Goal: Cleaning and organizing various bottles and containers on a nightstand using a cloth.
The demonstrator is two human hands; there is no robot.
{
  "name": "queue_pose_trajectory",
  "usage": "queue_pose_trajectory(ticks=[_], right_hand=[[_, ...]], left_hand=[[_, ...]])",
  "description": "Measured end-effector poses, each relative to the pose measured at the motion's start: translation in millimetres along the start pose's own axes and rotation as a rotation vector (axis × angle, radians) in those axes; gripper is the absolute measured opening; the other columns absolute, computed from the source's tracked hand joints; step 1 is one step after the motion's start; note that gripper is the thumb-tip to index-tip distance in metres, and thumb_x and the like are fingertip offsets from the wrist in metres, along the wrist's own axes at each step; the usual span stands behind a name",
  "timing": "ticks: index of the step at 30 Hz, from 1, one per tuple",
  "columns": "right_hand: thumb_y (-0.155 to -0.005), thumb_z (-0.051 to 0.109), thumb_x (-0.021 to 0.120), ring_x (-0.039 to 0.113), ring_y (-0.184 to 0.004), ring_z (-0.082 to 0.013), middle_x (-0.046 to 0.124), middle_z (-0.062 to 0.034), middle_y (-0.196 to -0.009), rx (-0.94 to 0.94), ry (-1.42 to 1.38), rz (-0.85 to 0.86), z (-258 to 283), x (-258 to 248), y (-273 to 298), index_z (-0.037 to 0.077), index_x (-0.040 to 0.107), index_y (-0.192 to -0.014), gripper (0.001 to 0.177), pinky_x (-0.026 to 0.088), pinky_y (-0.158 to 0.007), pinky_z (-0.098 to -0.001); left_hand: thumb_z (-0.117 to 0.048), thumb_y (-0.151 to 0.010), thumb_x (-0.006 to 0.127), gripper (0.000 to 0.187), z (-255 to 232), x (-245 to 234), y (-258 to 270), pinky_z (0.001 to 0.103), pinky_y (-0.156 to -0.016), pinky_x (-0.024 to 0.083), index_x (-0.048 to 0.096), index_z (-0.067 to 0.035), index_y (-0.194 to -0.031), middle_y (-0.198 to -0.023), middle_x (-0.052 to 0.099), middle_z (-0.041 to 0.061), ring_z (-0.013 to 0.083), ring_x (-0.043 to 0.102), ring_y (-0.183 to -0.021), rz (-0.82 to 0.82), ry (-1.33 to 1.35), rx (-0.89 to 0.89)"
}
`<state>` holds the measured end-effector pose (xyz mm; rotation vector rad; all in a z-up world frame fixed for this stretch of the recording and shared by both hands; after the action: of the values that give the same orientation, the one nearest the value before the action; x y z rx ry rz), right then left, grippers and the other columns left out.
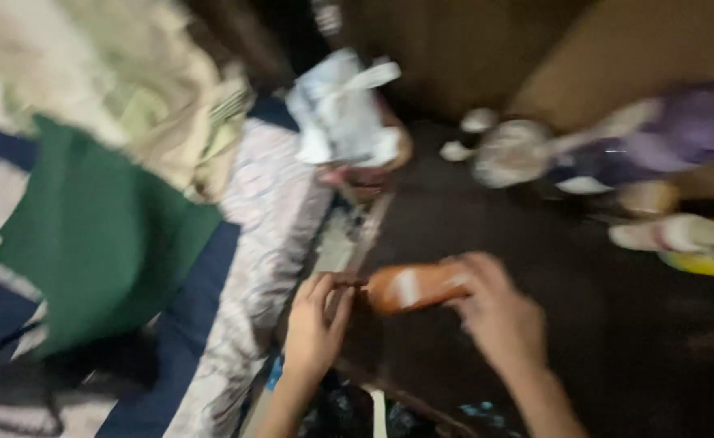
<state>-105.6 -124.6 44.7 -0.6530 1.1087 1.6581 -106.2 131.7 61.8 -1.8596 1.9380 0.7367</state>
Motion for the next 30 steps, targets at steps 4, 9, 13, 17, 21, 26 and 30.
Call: queue_pose_trajectory(ticks=[4,9,13,17,21,26,30], right_hand=[[-0.075,0.036,0.080,0.064,-0.116,-0.0303,0.053,-0.0030,-0.144,0.046,0.094,-0.292,7,-12,-5,0.024,0.061,-0.137,0.065,0.057,-0.081,-0.0418],[-0.069,0.041,0.082,0.059,-0.122,-0.0401,0.046,-0.0170,-0.142,-0.049,0.167,-0.554,71,-3,18,0.013,0.063,-0.136,0.076,0.057,-0.083,-0.0443],[-0.087,0.039,0.083,0.059,-0.119,-0.0311,0.049,-0.0156,-0.136,0.020,0.104,-0.498,103,52,30,0.009,0.065,-0.122,0.049,0.057,-0.088,-0.0432],[-0.084,0.033,0.078,0.063,-0.112,-0.0300,0.056,-0.0116,-0.121,-0.051,-0.068,-0.290,181,100,20,0.015,0.075,-0.104,0.027,0.057,-0.086,-0.0452],[-0.084,0.033,0.074,0.069,-0.102,-0.0283,0.061,-0.0061,-0.119,-0.102,-0.214,-0.228,239,127,24,0.017,0.075,-0.104,0.026,0.058,-0.080,-0.0413],[-0.087,0.029,0.071,0.075,-0.088,-0.0207,0.062,-0.0012,-0.110,-0.158,-0.350,0.084,265,160,34,0.015,0.073,-0.101,0.019,0.060,-0.074,-0.0363],[-0.086,0.026,0.071,0.076,-0.086,-0.0202,0.063,-0.0004,-0.111,-0.094,-0.356,0.168,259,160,37,0.016,0.074,-0.104,0.021,0.059,-0.074,-0.0361]], left_hand=[[-0.012,-0.089,0.067,0.020,37,-75,35,0.044,-0.096,0.044,0.071,-0.011,-0.108,-0.112,0.068,0.013,0.0342,0.060,-0.111,-0.216,-0.225,-0.031],[-0.020,-0.083,0.071,0.046,79,-177,55,0.052,-0.107,0.036,0.062,-0.008,-0.126,-0.133,0.058,0.017,0.0402,0.049,-0.129,-0.574,-0.602,-0.070],[-0.032,-0.087,0.075,0.067,154,-242,42,0.055,-0.111,0.032,0.049,-0.002,-0.141,-0.149,0.046,0.028,0.0461,0.041,-0.138,-0.632,-0.785,-0.224],[-0.039,-0.089,0.078,0.084,342,-310,21,0.052,-0.112,0.037,0.036,0.009,-0.144,-0.142,0.048,0.035,0.0497,0.047,-0.133,-0.789,-0.367,-0.547],[-0.033,-0.084,0.082,0.083,460,-351,-9,0.042,-0.108,0.046,0.038,0.011,-0.138,-0.137,0.057,0.030,0.0367,0.060,-0.124,-0.875,0.061,-0.772],[-0.036,-0.092,0.075,0.069,622,-345,-16,0.042,-0.102,0.049,0.049,0.005,-0.140,-0.138,0.060,0.020,0.0322,0.061,-0.120,-0.756,0.616,-0.993],[-0.022,-0.085,0.078,0.053,562,-347,-22,0.047,-0.091,0.058,0.058,0.002,-0.128,-0.127,0.068,0.017,0.0313,0.069,-0.105,-0.954,0.896,-1.015]])
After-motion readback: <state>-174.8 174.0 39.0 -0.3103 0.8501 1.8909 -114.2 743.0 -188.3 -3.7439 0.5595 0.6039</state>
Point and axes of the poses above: each hand's wrist, its own y-axis away from the middle knuckle, its own x-axis out of the palm, z = x × y, the point moved 5 cm from there along -y, towards the middle knuckle
